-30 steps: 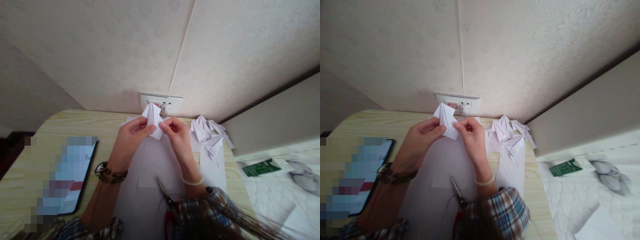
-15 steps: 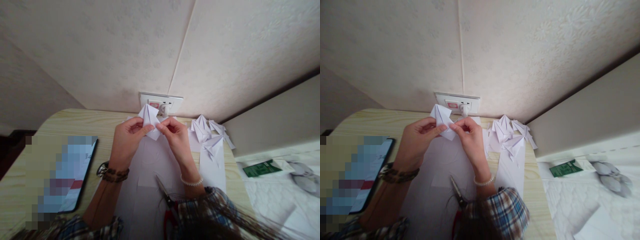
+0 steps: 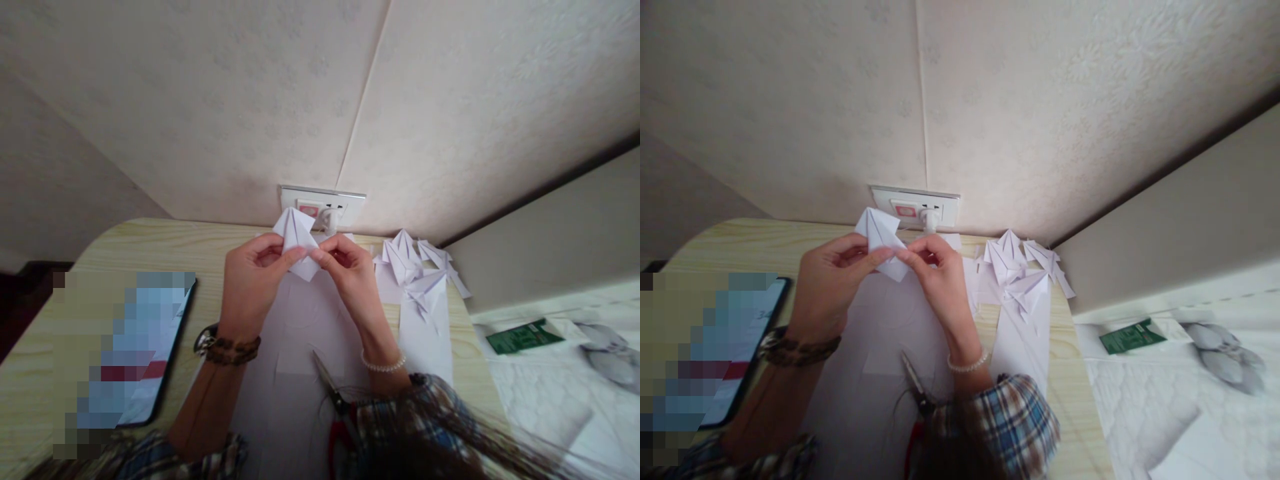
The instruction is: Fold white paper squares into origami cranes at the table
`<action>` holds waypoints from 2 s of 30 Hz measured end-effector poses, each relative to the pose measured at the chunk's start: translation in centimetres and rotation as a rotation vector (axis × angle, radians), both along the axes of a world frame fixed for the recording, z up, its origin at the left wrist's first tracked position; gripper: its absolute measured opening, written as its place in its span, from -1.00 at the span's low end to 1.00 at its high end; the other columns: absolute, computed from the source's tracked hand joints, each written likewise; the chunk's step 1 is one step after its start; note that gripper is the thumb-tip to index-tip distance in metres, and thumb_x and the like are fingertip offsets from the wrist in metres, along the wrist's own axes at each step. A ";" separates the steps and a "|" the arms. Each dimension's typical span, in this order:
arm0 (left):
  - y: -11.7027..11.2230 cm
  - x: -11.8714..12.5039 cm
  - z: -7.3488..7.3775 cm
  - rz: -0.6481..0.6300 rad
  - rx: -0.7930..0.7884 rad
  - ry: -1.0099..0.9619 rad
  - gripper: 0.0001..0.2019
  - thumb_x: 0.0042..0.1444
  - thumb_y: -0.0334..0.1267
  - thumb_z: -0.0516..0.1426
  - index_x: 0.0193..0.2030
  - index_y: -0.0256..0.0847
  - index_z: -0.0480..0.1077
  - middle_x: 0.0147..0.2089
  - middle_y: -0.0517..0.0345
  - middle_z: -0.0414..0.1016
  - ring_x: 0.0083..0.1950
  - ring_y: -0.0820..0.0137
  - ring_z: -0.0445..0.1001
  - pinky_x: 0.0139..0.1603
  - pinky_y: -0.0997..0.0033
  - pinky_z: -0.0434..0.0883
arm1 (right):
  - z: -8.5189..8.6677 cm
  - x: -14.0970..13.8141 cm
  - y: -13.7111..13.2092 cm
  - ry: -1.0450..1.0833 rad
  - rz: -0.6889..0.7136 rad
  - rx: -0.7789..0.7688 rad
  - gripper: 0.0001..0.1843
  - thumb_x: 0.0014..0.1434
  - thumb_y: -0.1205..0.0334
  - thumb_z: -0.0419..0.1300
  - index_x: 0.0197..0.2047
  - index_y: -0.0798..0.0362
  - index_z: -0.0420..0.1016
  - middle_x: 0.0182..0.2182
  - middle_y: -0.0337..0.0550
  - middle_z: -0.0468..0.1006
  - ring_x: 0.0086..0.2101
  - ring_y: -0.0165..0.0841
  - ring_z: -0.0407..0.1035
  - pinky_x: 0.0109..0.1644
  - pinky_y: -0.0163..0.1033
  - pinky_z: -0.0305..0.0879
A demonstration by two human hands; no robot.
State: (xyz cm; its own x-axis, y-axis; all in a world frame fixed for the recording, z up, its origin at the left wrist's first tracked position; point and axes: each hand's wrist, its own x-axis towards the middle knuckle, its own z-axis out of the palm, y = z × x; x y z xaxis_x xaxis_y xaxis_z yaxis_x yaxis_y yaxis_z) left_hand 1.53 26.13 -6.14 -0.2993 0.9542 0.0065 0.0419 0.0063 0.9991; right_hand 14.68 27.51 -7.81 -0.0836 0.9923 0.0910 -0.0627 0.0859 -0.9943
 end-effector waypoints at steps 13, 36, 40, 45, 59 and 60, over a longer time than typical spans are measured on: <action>0.0 0.0 -0.1 -0.092 -0.003 -0.114 -0.83 -0.14 -0.24 0.33 -0.43 -0.25 0.49 -0.43 0.23 0.52 -0.38 0.43 0.46 -0.36 0.50 0.37 | -0.1 -0.1 0.1 -0.065 -0.032 0.007 -0.80 0.04 0.19 0.30 -0.52 0.05 0.40 -0.56 -0.34 0.37 -0.48 -0.46 0.26 -0.34 -0.32 0.20; -0.2 -0.2 -0.3 -0.131 -0.077 -0.339 -0.74 -0.16 -0.31 0.37 -0.25 -0.20 0.59 -0.24 0.17 0.65 -0.23 0.40 0.55 -0.15 0.47 0.42 | 0.1 0.0 -0.1 -0.046 -0.058 0.083 -0.92 0.07 0.26 0.30 -0.35 0.00 0.46 -0.40 -0.29 0.45 -0.38 -0.41 0.32 -0.25 -0.27 0.26; -0.2 -0.2 -0.2 -0.087 -0.082 -0.326 -0.75 -0.19 -0.29 0.37 -0.28 -0.22 0.59 -0.28 0.16 0.65 -0.27 0.39 0.54 -0.19 0.46 0.42 | 0.2 0.2 -0.2 -0.209 -0.127 0.224 -0.95 0.12 0.29 0.28 -0.36 0.01 0.48 -0.39 -0.27 0.45 -0.38 -0.41 0.33 -0.24 -0.27 0.29; -0.1 -0.2 -0.3 -0.066 -0.078 -0.286 -0.77 -0.16 -0.27 0.36 -0.29 -0.20 0.59 -0.27 0.16 0.65 -0.27 0.37 0.55 -0.22 0.43 0.43 | 0.3 0.3 -0.3 -0.369 -0.149 0.362 -0.96 0.15 0.33 0.26 -0.34 0.00 0.51 -0.37 -0.26 0.46 -0.41 -0.43 0.30 -0.28 -0.29 0.28; 0.1 -0.2 -0.3 -0.040 -0.085 -0.225 -0.76 -0.18 -0.29 0.35 -0.28 -0.22 0.59 -0.29 0.15 0.65 -0.27 0.35 0.55 -0.22 0.42 0.45 | -0.2 0.8 -0.4 -0.637 -0.173 0.500 -0.95 0.21 0.24 0.23 -0.27 0.01 0.52 -0.32 -0.20 0.46 -0.38 -0.40 0.35 -0.27 -0.28 0.27; 0.1 -0.2 -0.3 -0.043 -0.084 -0.232 -0.76 -0.18 -0.30 0.35 -0.28 -0.22 0.59 -0.30 0.16 0.64 -0.29 0.37 0.55 -0.23 0.44 0.44 | -0.2 0.8 -0.4 -0.643 -0.179 0.501 -0.94 0.22 0.24 0.22 -0.28 0.01 0.52 -0.33 -0.20 0.46 -0.38 -0.39 0.35 -0.27 -0.27 0.27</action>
State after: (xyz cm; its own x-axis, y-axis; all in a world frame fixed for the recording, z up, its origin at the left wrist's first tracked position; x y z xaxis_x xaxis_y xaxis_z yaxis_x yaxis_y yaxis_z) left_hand 1.38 26.19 -6.45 -0.2429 0.9603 -0.1371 -0.1864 0.0925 0.9781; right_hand 15.46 27.06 -8.03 -0.1146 0.8504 0.5135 0.5610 0.4820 -0.6730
